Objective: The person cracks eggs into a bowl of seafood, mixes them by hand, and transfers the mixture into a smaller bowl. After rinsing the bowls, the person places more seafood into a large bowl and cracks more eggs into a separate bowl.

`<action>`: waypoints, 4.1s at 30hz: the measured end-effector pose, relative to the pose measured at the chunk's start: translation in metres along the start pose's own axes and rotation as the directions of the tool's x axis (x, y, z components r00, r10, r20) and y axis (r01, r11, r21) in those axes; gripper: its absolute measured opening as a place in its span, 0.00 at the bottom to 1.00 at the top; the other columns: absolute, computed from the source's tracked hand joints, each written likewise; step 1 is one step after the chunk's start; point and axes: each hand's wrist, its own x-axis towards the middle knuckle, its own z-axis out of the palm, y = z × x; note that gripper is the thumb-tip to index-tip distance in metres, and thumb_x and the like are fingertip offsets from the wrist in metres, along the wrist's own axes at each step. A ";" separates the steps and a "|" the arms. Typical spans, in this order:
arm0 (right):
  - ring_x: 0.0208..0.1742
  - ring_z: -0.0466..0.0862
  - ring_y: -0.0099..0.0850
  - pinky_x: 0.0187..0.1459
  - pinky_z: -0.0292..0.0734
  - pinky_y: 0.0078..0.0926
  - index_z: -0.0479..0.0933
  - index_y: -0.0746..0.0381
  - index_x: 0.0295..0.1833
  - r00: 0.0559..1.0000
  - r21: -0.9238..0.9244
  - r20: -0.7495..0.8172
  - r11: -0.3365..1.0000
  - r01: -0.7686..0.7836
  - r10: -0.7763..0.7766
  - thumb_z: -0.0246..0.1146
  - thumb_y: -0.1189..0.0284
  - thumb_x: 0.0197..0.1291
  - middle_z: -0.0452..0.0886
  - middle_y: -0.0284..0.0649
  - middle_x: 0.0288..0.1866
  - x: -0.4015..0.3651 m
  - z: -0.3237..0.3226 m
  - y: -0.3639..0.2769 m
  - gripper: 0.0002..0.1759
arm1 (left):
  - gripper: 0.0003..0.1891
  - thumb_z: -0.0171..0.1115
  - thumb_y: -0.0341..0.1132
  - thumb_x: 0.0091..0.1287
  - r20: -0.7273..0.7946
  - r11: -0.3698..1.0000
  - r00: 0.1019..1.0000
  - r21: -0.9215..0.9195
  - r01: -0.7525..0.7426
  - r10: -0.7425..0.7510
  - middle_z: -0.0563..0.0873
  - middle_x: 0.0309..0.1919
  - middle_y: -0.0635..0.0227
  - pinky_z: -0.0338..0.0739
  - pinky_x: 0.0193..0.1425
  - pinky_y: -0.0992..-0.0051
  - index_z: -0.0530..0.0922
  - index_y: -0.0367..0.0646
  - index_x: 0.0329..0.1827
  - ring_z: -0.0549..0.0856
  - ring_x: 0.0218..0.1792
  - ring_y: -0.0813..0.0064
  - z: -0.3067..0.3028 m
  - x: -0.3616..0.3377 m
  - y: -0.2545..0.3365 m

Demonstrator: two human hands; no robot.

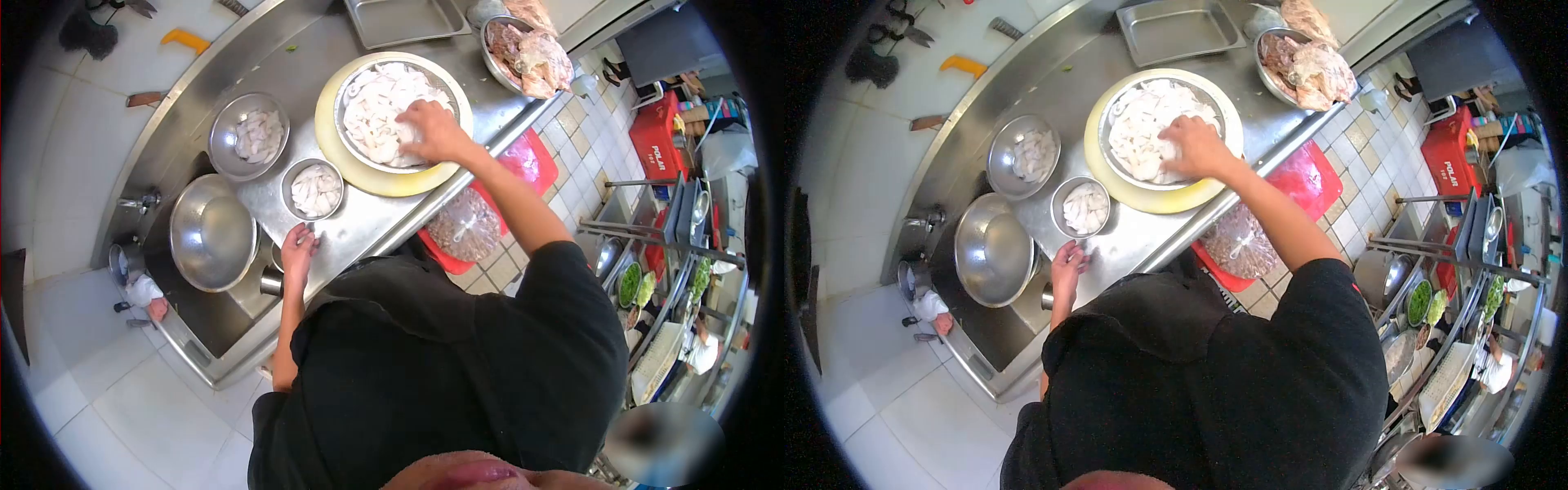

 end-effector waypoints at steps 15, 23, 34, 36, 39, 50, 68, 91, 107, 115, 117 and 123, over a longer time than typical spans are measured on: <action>0.48 0.77 0.51 0.49 0.77 0.42 0.80 0.59 0.35 0.943 0.120 -0.269 0.979 -0.167 0.194 0.65 0.78 0.40 0.74 0.51 0.47 -0.003 0.041 -0.025 0.11 | 0.20 0.59 0.30 0.69 0.055 0.997 0.997 0.062 -0.050 0.046 0.81 0.54 0.62 0.77 0.39 0.79 0.72 0.39 0.64 0.84 0.39 0.76 -0.022 0.000 -0.010; 0.28 0.80 0.35 0.33 0.75 0.33 0.78 0.61 0.26 0.827 0.457 -0.212 0.801 -0.387 0.520 0.65 0.78 0.42 0.79 0.43 0.26 0.026 -0.026 -0.015 0.03 | 0.19 0.58 0.30 0.70 0.074 0.999 0.997 -0.021 -0.027 0.028 0.82 0.51 0.63 0.78 0.39 0.78 0.72 0.37 0.63 0.84 0.39 0.77 -0.036 -0.001 -0.020; 0.18 0.72 0.19 0.17 0.63 0.20 0.74 0.59 0.32 0.905 0.943 -0.051 0.320 -0.096 0.421 0.63 0.79 0.46 0.77 0.30 0.24 0.051 -0.039 -0.104 0.07 | 0.20 0.59 0.33 0.71 0.140 0.993 0.990 -0.121 0.002 0.015 0.83 0.51 0.64 0.77 0.41 0.80 0.72 0.38 0.63 0.84 0.41 0.77 -0.040 0.005 -0.018; 0.17 0.71 0.20 0.15 0.61 0.19 0.75 0.58 0.32 0.916 0.911 -0.075 0.401 -0.098 0.393 0.63 0.77 0.48 0.78 0.31 0.25 0.049 -0.009 -0.145 0.06 | 0.21 0.58 0.35 0.71 0.146 0.995 0.989 -0.102 -0.016 0.031 0.83 0.52 0.63 0.78 0.43 0.79 0.70 0.36 0.65 0.85 0.43 0.77 -0.037 0.005 -0.007; 0.36 0.80 0.28 0.42 0.76 0.30 0.76 0.62 0.32 0.967 0.829 -0.020 0.544 -0.127 0.255 0.62 0.78 0.45 0.77 0.38 0.34 0.041 0.069 -0.177 0.05 | 0.22 0.58 0.35 0.71 0.149 0.995 0.987 -0.096 -0.039 0.053 0.82 0.53 0.62 0.78 0.43 0.78 0.70 0.36 0.65 0.85 0.43 0.76 -0.034 0.003 0.005; 0.46 0.84 0.39 0.48 0.79 0.32 0.83 0.62 0.44 0.920 0.368 -0.322 0.925 -0.098 0.226 0.67 0.74 0.52 0.84 0.45 0.45 0.021 0.035 -0.078 0.12 | 0.20 0.58 0.31 0.70 0.084 0.995 0.996 -0.097 0.005 0.003 0.82 0.54 0.61 0.78 0.41 0.78 0.71 0.37 0.65 0.85 0.41 0.75 -0.044 0.001 -0.016; 0.44 0.82 0.50 0.48 0.78 0.42 0.83 0.60 0.39 0.933 0.060 -0.258 0.968 -0.242 0.249 0.66 0.73 0.41 0.78 0.51 0.47 0.001 0.036 -0.004 0.15 | 0.18 0.59 0.29 0.68 0.071 0.993 0.992 0.037 -0.108 0.105 0.83 0.51 0.64 0.77 0.37 0.80 0.75 0.41 0.62 0.83 0.36 0.79 -0.022 0.005 -0.026; 0.33 0.83 0.33 0.38 0.78 0.31 0.81 0.63 0.38 0.968 0.754 -0.044 0.644 -0.130 0.247 0.67 0.70 0.46 0.83 0.44 0.34 0.048 0.098 -0.168 0.13 | 0.19 0.59 0.31 0.69 0.080 0.995 0.995 -0.085 -0.055 0.062 0.83 0.50 0.65 0.77 0.38 0.79 0.74 0.38 0.61 0.84 0.38 0.78 -0.032 0.008 -0.027; 0.51 0.79 0.48 0.53 0.75 0.41 0.81 0.56 0.44 0.985 -0.076 -0.145 0.992 -0.106 0.094 0.62 0.72 0.45 0.79 0.47 0.47 -0.016 0.029 -0.021 0.16 | 0.18 0.59 0.30 0.68 0.008 1.000 1.000 -0.008 0.011 -0.011 0.83 0.49 0.64 0.76 0.35 0.82 0.75 0.39 0.61 0.84 0.37 0.79 -0.070 -0.006 -0.050; 0.42 0.81 0.50 0.45 0.77 0.43 0.81 0.62 0.33 0.943 0.115 -0.248 0.974 -0.197 0.221 0.60 0.72 0.48 0.79 0.53 0.37 -0.004 0.041 0.000 0.08 | 0.17 0.58 0.31 0.70 -0.029 0.991 0.994 0.088 -0.104 0.107 0.83 0.44 0.68 0.78 0.37 0.78 0.76 0.39 0.61 0.84 0.38 0.77 -0.064 0.006 -0.052; 0.40 0.82 0.50 0.45 0.77 0.41 0.81 0.64 0.31 0.906 0.188 -0.307 0.951 -0.244 0.293 0.59 0.73 0.49 0.79 0.54 0.31 -0.001 0.025 0.017 0.08 | 0.17 0.58 0.30 0.69 -0.043 0.992 0.994 0.078 -0.101 0.105 0.83 0.45 0.66 0.78 0.37 0.78 0.76 0.39 0.60 0.84 0.37 0.77 -0.069 0.003 -0.056; 0.47 0.82 0.48 0.52 0.76 0.39 0.82 0.62 0.37 0.932 0.174 -0.196 0.946 -0.273 0.305 0.59 0.72 0.49 0.81 0.54 0.43 0.017 -0.021 0.042 0.11 | 0.18 0.59 0.29 0.67 -0.067 0.994 0.995 0.082 -0.072 0.078 0.82 0.48 0.61 0.77 0.36 0.78 0.76 0.37 0.59 0.83 0.36 0.77 -0.094 -0.005 -0.086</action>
